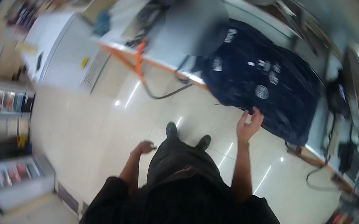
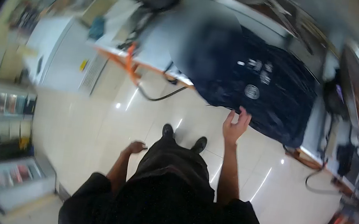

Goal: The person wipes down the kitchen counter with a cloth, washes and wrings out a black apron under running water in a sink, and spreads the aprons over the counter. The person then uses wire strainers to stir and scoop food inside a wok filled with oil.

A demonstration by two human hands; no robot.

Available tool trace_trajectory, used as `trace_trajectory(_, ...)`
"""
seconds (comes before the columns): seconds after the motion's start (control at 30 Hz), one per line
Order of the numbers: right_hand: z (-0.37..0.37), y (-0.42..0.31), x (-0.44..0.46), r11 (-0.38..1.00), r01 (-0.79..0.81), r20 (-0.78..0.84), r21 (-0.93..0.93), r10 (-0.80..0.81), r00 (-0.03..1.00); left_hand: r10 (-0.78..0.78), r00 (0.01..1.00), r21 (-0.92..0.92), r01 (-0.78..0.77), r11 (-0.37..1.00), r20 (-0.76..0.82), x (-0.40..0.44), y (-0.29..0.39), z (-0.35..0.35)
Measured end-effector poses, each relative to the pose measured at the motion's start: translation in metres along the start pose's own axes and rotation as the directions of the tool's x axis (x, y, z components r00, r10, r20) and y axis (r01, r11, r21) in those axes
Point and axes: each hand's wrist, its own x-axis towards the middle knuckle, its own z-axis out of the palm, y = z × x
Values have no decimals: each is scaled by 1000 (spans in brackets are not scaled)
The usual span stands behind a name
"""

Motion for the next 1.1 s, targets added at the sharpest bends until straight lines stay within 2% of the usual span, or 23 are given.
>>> trace_trajectory(0.03,12,-25,15,995,-24,102,94,15,995,-59,997,-162,49,986,-59,0,-18,-8)
trace_trajectory(0.07,29,-45,24,983,-54,187,176,20,982,-61,972,-252,1,968,-228,1,-36,-13)
trace_trajectory(0.1,50,-65,29,966,42,232,254,-103,967,-172,939,-434,27,901,-299,-20,-25,-47)
trace_trajectory(0.17,96,-113,38,890,231,270,394,-352,896,-243,893,-627,-54,777,-378,-32,-28,-93)
trace_trajectory(0.2,120,-148,38,841,311,246,444,-448,860,-241,875,-665,-117,737,-421,-38,-34,-118)
trace_trajectory(0.27,170,-217,16,756,189,329,626,-476,816,-234,836,-714,-239,658,-496,-41,-62,-168)
trace_trajectory(0.33,222,-271,-17,731,131,438,670,-532,725,-276,735,-708,-372,600,-619,-28,-115,-218)
trace_trajectory(0.4,261,-328,-42,784,46,608,618,-514,605,-317,602,-663,-524,535,-733,-21,-171,-268)
trace_trajectory(0.5,364,-380,-73,757,31,582,653,-528,618,-365,513,-628,-596,499,-777,-35,-223,-335)
trace_trajectory(0.57,408,-458,-47,790,140,533,597,-521,666,-368,553,-664,-609,434,-748,-47,-243,-356)
trace_trajectory(0.63,504,-488,-35,813,132,482,567,-457,747,-318,582,-663,-638,393,-749,-47,-264,-380)
trace_trajectory(0.7,564,-517,-25,861,4,476,508,-285,832,-237,608,-651,-680,337,-757,-35,-277,-383)
trace_trajectory(0.8,614,-533,-24,963,230,415,141,-268,869,-86,692,-664,-640,386,-717,-18,-300,-402)
trace_trajectory(0.87,632,-537,-9,973,215,407,89,-232,884,-42,752,-687,-576,443,-658,-4,-318,-430)
trace_trajectory(0.9,654,-520,-5,965,262,467,20,-241,851,-25,779,-695,-543,471,-626,6,-326,-450)
trace_trajectory(0.93,687,-493,-4,948,314,530,-46,-244,812,2,757,-670,-579,464,-653,17,-334,-475)
trace_trajectory(1.0,719,-477,8,932,361,388,-39,-319,865,42,732,-641,-621,451,-680,33,-354,-514)
trace_trajectory(1.1,697,-546,47,993,-6,638,117,-71,767,-62,583,-540,-700,468,-810,74,-379,-576)
